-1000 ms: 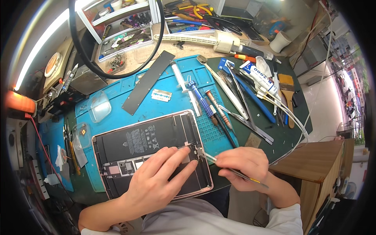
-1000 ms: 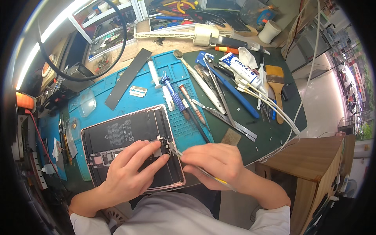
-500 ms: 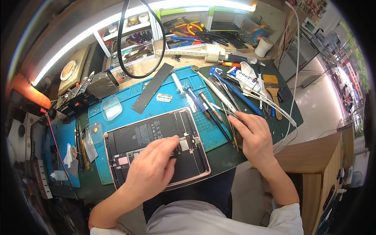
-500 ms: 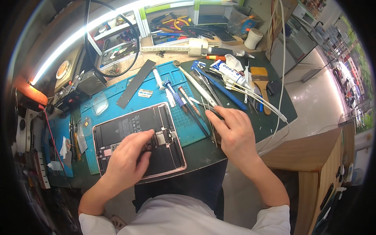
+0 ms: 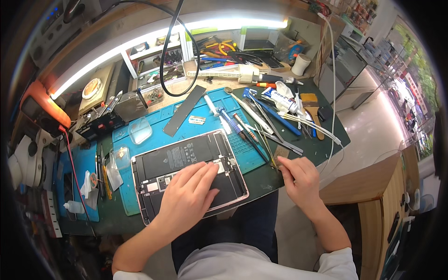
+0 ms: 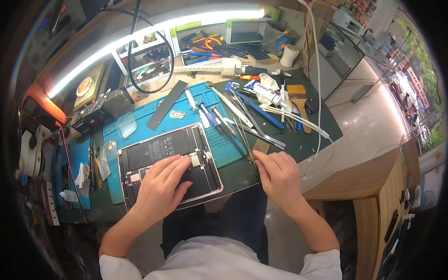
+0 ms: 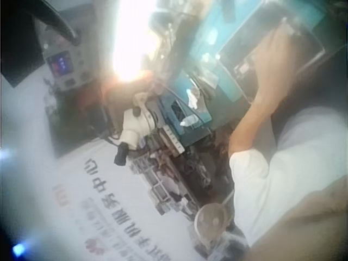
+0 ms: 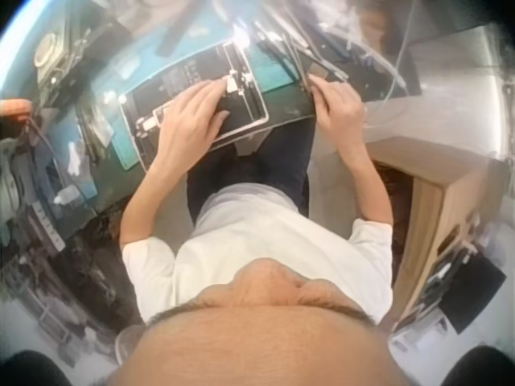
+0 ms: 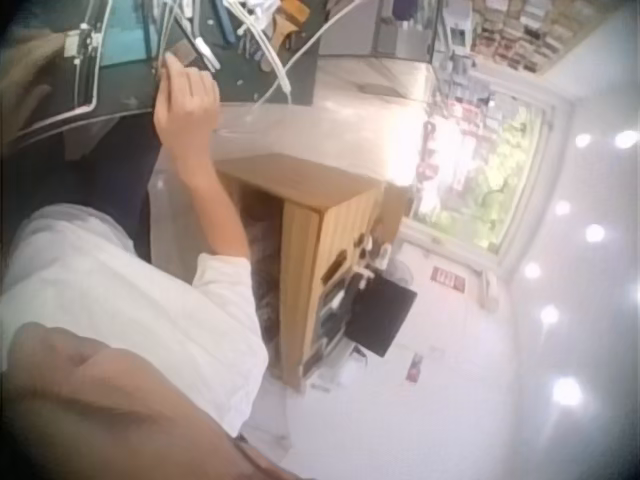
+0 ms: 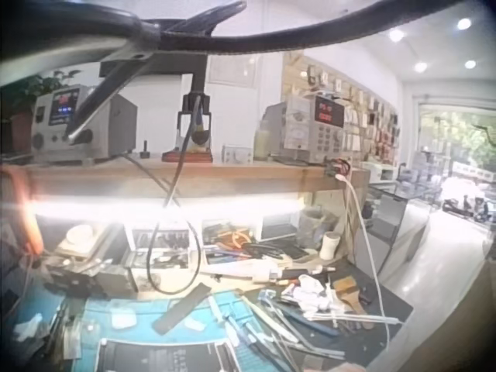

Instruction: The person uses tweezers and a screwdriver to manipulate small components and connectors inside a disassembled tablet. They repeatedly probe and adjust parts near the motherboard and battery area, occasionally switching tools and repositioning the device on the workbench.

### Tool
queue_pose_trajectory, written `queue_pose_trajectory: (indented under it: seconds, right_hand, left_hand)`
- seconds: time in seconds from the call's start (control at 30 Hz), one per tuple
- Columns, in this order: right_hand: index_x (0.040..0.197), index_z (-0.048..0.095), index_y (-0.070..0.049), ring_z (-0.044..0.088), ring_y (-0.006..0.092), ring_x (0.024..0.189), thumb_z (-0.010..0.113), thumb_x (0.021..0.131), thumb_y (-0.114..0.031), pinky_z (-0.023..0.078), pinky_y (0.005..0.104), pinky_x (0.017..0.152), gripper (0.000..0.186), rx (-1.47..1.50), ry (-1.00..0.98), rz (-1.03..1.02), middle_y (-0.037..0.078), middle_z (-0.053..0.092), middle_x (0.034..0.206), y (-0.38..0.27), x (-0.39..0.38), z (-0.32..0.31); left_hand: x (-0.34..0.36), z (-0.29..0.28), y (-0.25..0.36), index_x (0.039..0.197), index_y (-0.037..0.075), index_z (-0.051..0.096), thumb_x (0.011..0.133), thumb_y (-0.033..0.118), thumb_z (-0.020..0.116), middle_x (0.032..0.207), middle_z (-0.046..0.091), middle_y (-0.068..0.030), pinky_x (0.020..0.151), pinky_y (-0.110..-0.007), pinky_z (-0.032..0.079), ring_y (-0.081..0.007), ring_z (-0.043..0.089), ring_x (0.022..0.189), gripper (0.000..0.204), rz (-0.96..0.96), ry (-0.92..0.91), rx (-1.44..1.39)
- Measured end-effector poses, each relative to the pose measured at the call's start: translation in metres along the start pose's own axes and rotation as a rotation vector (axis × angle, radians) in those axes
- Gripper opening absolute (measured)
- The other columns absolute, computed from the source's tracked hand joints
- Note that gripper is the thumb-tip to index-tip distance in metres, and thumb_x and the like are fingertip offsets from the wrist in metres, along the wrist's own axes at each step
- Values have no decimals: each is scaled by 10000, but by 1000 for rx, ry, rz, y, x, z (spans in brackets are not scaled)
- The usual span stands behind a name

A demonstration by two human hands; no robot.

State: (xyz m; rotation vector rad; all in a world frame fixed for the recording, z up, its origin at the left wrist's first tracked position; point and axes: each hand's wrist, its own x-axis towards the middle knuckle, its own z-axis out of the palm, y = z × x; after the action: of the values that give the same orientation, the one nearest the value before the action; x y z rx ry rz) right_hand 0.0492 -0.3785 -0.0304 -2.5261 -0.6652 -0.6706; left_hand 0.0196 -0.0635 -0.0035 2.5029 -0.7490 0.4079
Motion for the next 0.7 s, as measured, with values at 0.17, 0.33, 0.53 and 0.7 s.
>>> queue_pose_trajectory:
  seconds: [0.17, 0.33, 0.53, 0.7]
  right_hand:
    - [1195, 751, -46, 646, 274, 724, 685, 917, 76, 514, 339, 637, 310, 42, 42, 135, 108, 696, 912, 4, -22, -4]
    - [1109, 714, -10, 679, 232, 750, 561, 895, 188, 557, 315, 696, 329, 131, 363, 155, 135, 710, 930, 9, -42, -2]
    - [1064, 695, -4, 675, 216, 777, 600, 912, 161, 541, 306, 702, 243, 183, 352, 266, 124, 702, 938, 18, -94, 0]
    - [1034, 730, -46, 660, 242, 762, 723, 928, 19, 533, 336, 690, 125, 117, 185, 233, 88, 704, 924, -24, -8, -11]
  left_hand:
    - [-47, -8, 3, 1164, 55, 758, 885, 160, 822, 957, 719, -35, 818, -375, 524, -237, 683, 894, 305, 106, 19, 36]
    - [-84, -13, -5, 1086, 63, 783, 907, 194, 810, 855, 691, -7, 739, -362, 498, -206, 651, 780, 223, 84, 163, 34]
    - [-105, -16, -20, 1075, 40, 781, 925, 192, 798, 813, 670, -16, 614, -347, 460, -202, 614, 644, 214, 139, 330, 46]
    - [-116, -42, -31, 954, 49, 767, 1031, 298, 717, 650, 578, 7, 503, -335, 365, -178, 513, 487, 265, 131, 324, 33]
